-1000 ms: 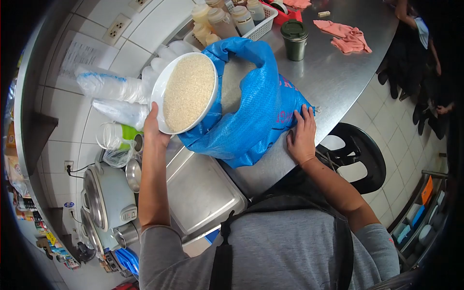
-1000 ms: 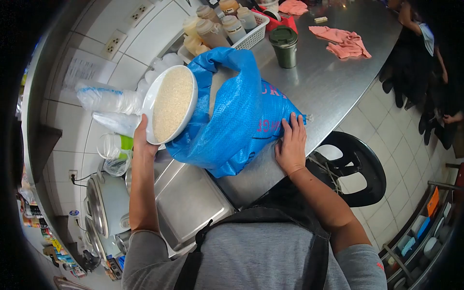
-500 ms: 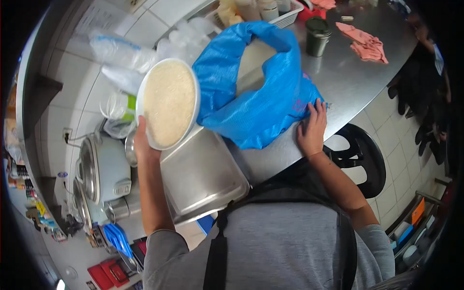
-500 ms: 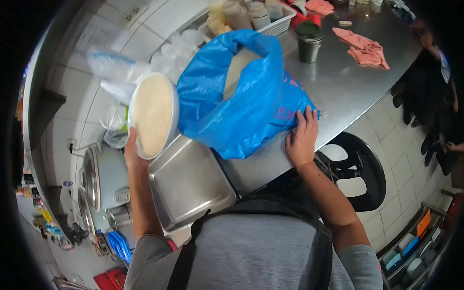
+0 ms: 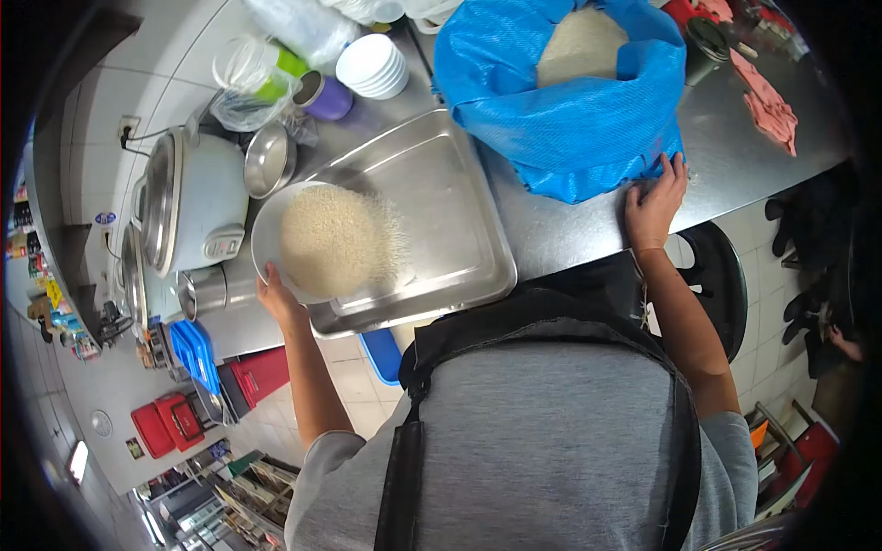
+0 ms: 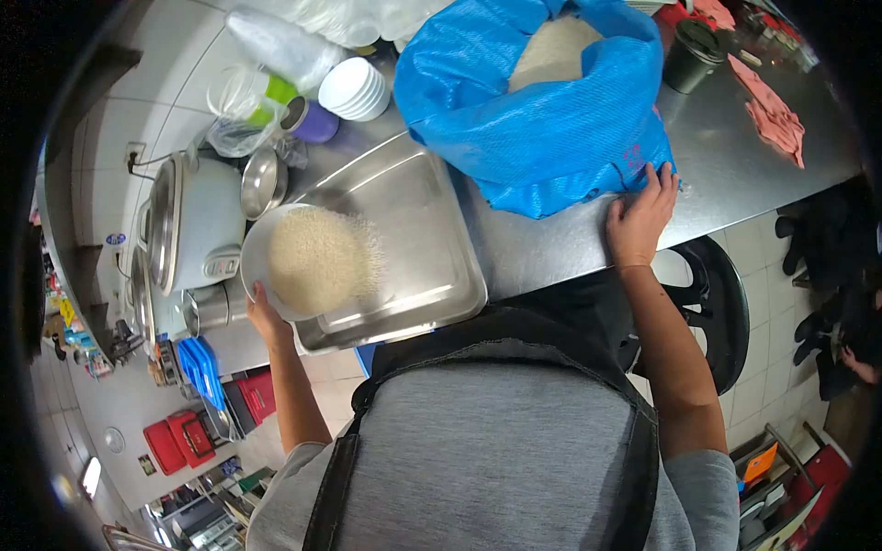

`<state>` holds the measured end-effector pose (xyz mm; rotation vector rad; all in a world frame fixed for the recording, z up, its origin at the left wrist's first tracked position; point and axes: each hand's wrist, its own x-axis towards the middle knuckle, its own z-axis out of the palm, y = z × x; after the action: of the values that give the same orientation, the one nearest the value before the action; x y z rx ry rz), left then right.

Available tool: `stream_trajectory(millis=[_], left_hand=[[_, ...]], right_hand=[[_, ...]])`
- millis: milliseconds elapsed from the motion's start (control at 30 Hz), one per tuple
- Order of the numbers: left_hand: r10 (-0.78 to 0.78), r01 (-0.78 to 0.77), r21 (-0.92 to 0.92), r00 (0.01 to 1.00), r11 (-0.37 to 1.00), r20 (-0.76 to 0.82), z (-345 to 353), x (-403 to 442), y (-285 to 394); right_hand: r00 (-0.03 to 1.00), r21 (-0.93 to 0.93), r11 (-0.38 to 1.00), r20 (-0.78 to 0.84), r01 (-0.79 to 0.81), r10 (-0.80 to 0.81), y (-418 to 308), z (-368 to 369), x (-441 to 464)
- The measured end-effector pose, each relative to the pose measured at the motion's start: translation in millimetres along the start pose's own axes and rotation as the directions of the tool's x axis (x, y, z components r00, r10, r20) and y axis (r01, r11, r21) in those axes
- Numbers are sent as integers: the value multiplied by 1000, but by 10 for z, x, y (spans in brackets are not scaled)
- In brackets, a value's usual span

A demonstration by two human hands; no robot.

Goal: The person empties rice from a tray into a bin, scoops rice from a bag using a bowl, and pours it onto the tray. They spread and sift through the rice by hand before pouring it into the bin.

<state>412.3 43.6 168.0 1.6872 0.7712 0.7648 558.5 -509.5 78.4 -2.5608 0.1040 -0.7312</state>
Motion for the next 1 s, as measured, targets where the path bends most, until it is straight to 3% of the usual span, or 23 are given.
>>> stream_trajectory(millis=[233,333,467,533,600,700,833,900,1000], left_hand=[[416,-364,341,904,867,-92,46,-73,384],[657,-538,501,749,678,-85,74,-105,604],[871,-723,573,490,387,31,26,-146,1077],[845,-676,565,529,473,-74,-38,-52,1143],[799,-670,450,564,590,-209,96,-32,1306],[656,-701,18,658,713,-369,486,33,1504],[575,-679,-354,733,643,-362,1524,-248,1969],[698,-754,-372,650,542,-301,2035,-350,2125],[931,-933,-197,331,300,-153,2791,-494,2167]], right_hand=[[999,-21,999,-23,47,-47,16,42,-11],[999,-22,999,-23,43,-44,9,37,-7],[999,-19,999,-16,38,-38,-3,21,-6],[999,-24,999,-16,34,-34,5,29,3],[1000,-37,999,-17,24,-25,-5,31,-4],[1000,-46,999,-18,17,-18,-23,15,-8],[1000,-18,1000,-11,10,-10,-20,-6,-7],[1000,-23,1000,7,-16,16,-17,-5,-2],[999,-26,999,22,-44,44,-30,-20,-11]])
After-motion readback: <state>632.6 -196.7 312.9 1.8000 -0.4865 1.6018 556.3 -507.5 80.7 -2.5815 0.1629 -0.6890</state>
